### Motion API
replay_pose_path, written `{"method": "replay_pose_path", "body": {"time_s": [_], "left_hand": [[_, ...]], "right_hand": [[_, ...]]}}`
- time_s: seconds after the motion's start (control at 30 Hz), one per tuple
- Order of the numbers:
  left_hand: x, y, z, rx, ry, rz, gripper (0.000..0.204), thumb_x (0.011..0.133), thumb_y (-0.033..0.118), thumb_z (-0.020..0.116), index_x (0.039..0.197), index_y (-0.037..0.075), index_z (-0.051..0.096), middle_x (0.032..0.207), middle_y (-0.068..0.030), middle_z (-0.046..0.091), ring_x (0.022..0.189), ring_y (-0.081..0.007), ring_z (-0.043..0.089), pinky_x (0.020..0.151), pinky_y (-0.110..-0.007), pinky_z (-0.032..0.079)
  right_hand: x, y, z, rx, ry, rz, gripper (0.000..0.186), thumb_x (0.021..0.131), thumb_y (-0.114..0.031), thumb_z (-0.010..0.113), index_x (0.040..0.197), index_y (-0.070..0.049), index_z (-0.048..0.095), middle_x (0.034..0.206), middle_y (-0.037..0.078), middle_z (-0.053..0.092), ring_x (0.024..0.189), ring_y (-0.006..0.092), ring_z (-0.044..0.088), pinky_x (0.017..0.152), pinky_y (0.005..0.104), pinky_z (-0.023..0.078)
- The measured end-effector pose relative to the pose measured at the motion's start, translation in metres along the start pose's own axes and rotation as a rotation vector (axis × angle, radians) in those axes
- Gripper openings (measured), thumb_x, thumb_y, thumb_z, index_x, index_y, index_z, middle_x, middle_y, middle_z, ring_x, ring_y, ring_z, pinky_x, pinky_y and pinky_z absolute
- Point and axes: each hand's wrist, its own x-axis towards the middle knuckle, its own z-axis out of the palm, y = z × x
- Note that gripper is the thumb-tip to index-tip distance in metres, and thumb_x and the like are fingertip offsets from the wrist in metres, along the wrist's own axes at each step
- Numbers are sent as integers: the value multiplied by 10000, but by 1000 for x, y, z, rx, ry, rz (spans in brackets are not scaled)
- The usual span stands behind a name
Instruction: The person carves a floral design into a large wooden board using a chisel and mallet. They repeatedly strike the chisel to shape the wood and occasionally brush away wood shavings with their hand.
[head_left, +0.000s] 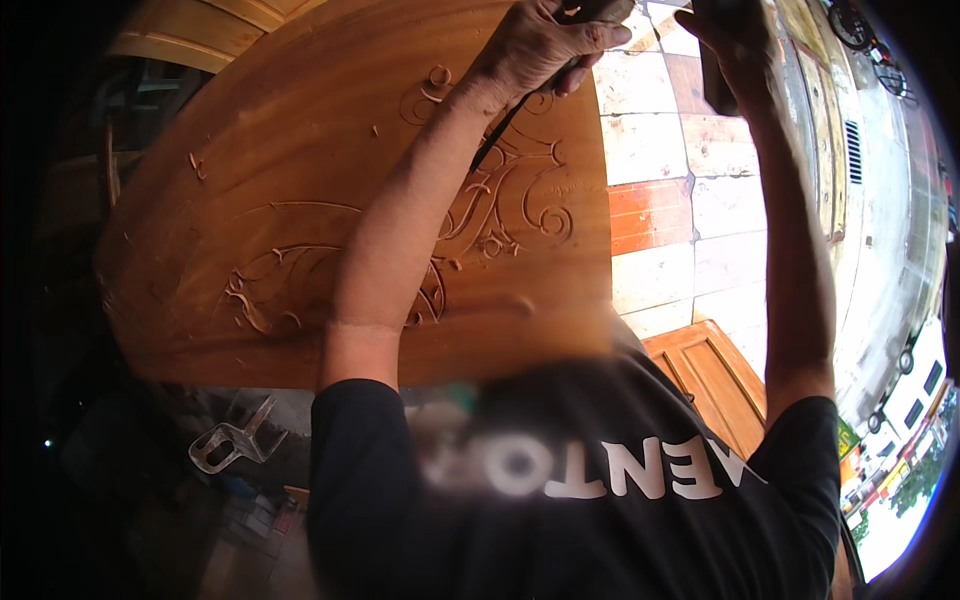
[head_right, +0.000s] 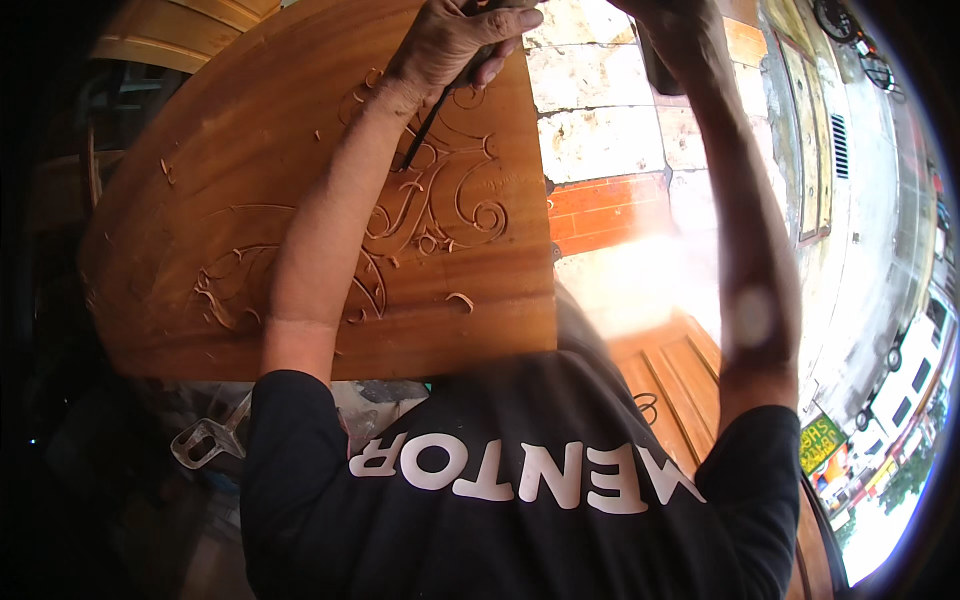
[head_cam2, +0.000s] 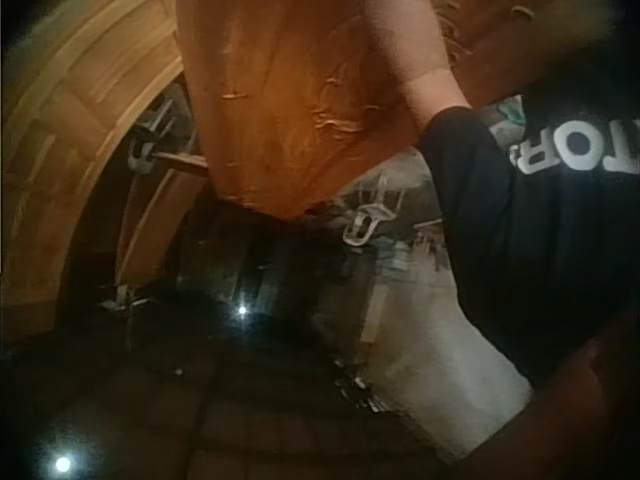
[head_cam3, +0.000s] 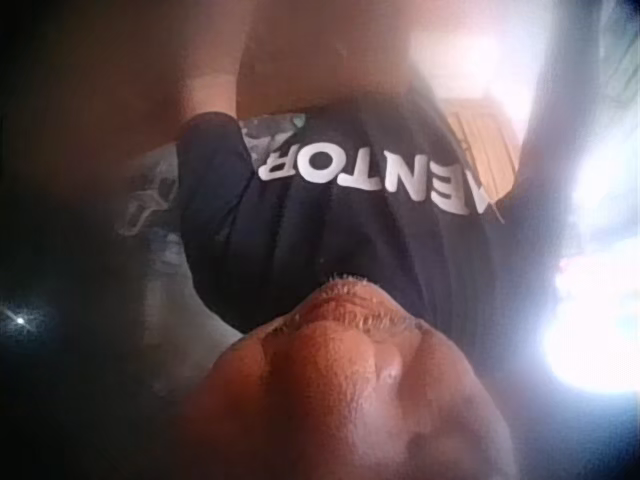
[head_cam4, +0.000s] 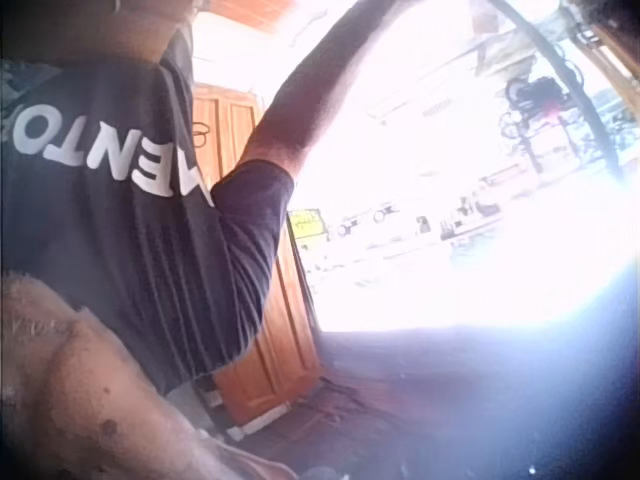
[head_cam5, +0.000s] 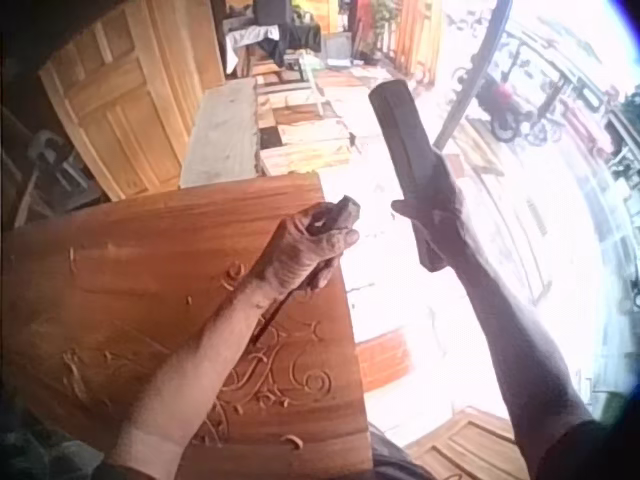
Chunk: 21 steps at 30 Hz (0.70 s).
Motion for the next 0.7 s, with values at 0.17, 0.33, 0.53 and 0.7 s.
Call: {"method": "replay_pose_path", "body": {"time_s": [0.17, 0.33, 0.53, 0.7], "left_hand": [[-18, 14, 26, 635, 197, 95, 320, 916, 310, 774, 1091, 70, 657, 762, -14, 626, 563, -112, 588, 477, -260, 462], [-21, -28, 81, 1355, 719, 445, 343, 751, 195, 829, 996, 79, 619, 805, -117, 679, 700, -309, 713, 612, -446, 575], [-24, -30, 85, 1341, 712, 460, 392, 720, 197, 891, 933, 80, 583, 796, -112, 703, 691, -289, 726, 563, -401, 570], [-33, -28, 88, 1319, 614, 393, 365, 739, 215, 881, 908, 77, 589, 756, -105, 699, 686, -289, 726, 570, -412, 568]], "right_hand": [[-63, 19, -4, -390, -50, -184, 720, 852, -251, 848, 1479, -108, 526, 1285, 81, 690, 1100, 216, 686, 909, 355, 554], [-90, 3, -11, -227, -57, -72, 914, 778, -127, 895, 1562, -153, 425, 1224, 106, 695, 1053, 200, 684, 913, 344, 561], [-87, -21, -30, 412, 408, 395, 798, 722, 33, 854, 1419, -6, 467, 977, 128, 698, 802, 228, 700, 773, 326, 596], [-137, 7, -12, -428, -17, 198, 769, 815, -140, 742, 1520, -91, 438, 1329, 219, 659, 1146, 303, 689, 959, 407, 549]]}}
